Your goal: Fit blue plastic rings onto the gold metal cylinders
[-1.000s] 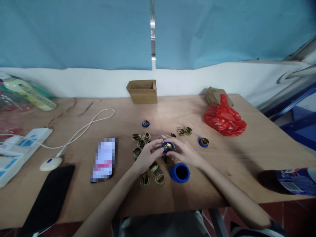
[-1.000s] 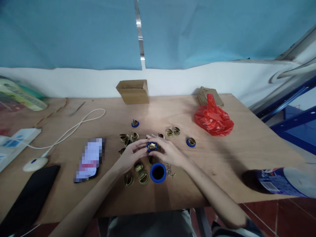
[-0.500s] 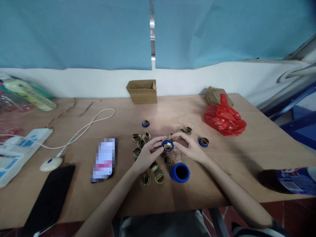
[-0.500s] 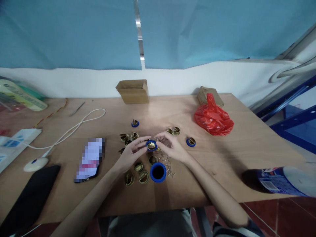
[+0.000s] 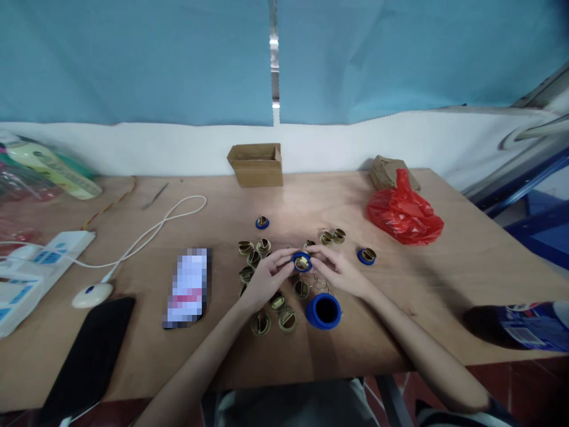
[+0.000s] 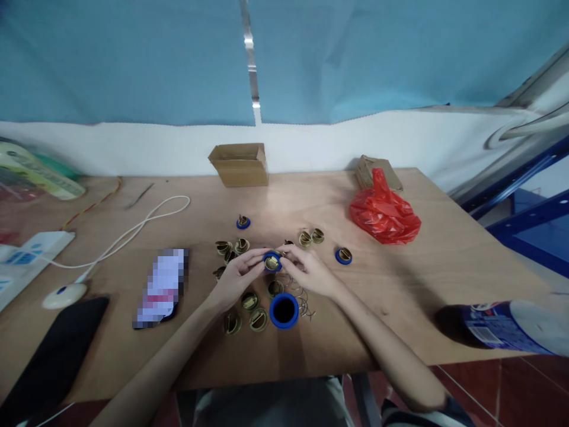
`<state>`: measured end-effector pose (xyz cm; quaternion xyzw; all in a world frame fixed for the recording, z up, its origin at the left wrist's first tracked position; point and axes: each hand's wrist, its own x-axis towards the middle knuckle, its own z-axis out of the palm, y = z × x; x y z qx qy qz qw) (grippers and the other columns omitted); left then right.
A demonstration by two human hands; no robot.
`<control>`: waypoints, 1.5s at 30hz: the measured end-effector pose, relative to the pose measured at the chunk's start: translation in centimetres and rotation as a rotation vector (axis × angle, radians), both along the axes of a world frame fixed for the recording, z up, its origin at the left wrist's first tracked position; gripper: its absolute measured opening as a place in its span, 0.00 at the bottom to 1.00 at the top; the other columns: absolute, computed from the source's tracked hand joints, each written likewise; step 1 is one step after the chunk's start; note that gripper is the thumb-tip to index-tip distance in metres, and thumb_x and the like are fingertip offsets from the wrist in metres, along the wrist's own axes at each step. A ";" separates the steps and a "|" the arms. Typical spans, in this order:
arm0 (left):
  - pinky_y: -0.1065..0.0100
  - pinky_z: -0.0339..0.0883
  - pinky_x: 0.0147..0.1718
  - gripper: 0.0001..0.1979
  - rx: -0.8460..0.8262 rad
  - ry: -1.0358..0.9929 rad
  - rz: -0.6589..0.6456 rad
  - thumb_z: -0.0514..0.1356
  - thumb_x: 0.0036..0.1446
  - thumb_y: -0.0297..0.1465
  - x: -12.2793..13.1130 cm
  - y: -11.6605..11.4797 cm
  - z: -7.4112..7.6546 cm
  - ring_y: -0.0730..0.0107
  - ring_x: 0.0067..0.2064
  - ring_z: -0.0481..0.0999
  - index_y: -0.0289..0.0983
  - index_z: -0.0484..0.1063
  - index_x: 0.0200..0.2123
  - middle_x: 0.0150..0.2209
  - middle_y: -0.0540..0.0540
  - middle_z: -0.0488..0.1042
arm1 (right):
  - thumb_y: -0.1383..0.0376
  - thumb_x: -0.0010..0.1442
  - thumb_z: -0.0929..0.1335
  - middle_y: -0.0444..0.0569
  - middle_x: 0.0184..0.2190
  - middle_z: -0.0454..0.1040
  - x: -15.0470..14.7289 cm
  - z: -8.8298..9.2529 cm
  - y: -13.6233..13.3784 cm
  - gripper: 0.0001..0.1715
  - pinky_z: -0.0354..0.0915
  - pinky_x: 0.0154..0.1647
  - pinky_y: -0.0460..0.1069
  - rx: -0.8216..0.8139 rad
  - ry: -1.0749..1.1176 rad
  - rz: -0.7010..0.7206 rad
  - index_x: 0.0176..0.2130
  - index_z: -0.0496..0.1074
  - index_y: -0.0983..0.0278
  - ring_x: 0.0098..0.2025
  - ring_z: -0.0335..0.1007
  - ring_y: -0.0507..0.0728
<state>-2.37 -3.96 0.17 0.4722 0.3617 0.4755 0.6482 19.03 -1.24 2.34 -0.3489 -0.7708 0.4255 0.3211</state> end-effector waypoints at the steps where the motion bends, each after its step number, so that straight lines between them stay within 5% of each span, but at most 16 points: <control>1: 0.54 0.74 0.57 0.19 0.006 0.015 0.010 0.66 0.60 0.35 0.1 0.0 0.0 0.55 0.54 0.80 0.35 0.75 0.53 0.53 0.37 0.80 | 0.57 0.72 0.63 0.46 0.34 0.80 0.0 -0.1 0.0 0.20 0.73 0.34 0.49 0.010 -0.006 -0.006 0.59 0.70 0.61 0.34 0.77 0.55; 12: 0.57 0.76 0.54 0.16 0.037 0.115 0.085 0.66 0.60 0.37 0.2 -0.1 0.2 0.57 0.53 0.81 0.35 0.78 0.49 0.51 0.40 0.82 | 0.60 0.72 0.62 0.48 0.37 0.81 -0.2 -0.2 0.1 0.19 0.73 0.38 0.50 0.091 -0.067 -0.009 0.58 0.72 0.61 0.38 0.78 0.56; 25: 0.56 0.77 0.53 0.17 0.067 0.126 0.056 0.64 0.61 0.37 0.1 -0.1 -0.3 0.56 0.53 0.81 0.36 0.77 0.50 0.51 0.40 0.82 | 0.61 0.73 0.60 0.47 0.35 0.80 -0.4 -0.4 -0.2 0.20 0.69 0.30 0.49 0.143 -0.149 -0.051 0.57 0.72 0.61 0.30 0.73 0.54; 36: 0.59 0.79 0.49 0.16 0.058 0.118 0.089 0.64 0.60 0.35 0.2 -0.4 -0.1 0.57 0.51 0.82 0.35 0.78 0.49 0.48 0.41 0.83 | 0.62 0.73 0.59 0.48 0.35 0.79 -0.8 -0.5 -0.4 0.20 0.72 0.40 0.53 0.146 -0.131 -0.043 0.57 0.73 0.61 0.38 0.76 0.57; 45: 0.63 0.80 0.47 0.14 0.113 0.150 0.090 0.62 0.61 0.32 0.2 -0.4 0.0 0.59 0.49 0.83 0.34 0.79 0.48 0.48 0.40 0.83 | 0.59 0.68 0.65 0.50 0.37 0.80 -0.5 -0.9 -0.1 0.18 0.73 0.34 0.49 -0.246 0.139 0.048 0.53 0.74 0.63 0.33 0.75 0.54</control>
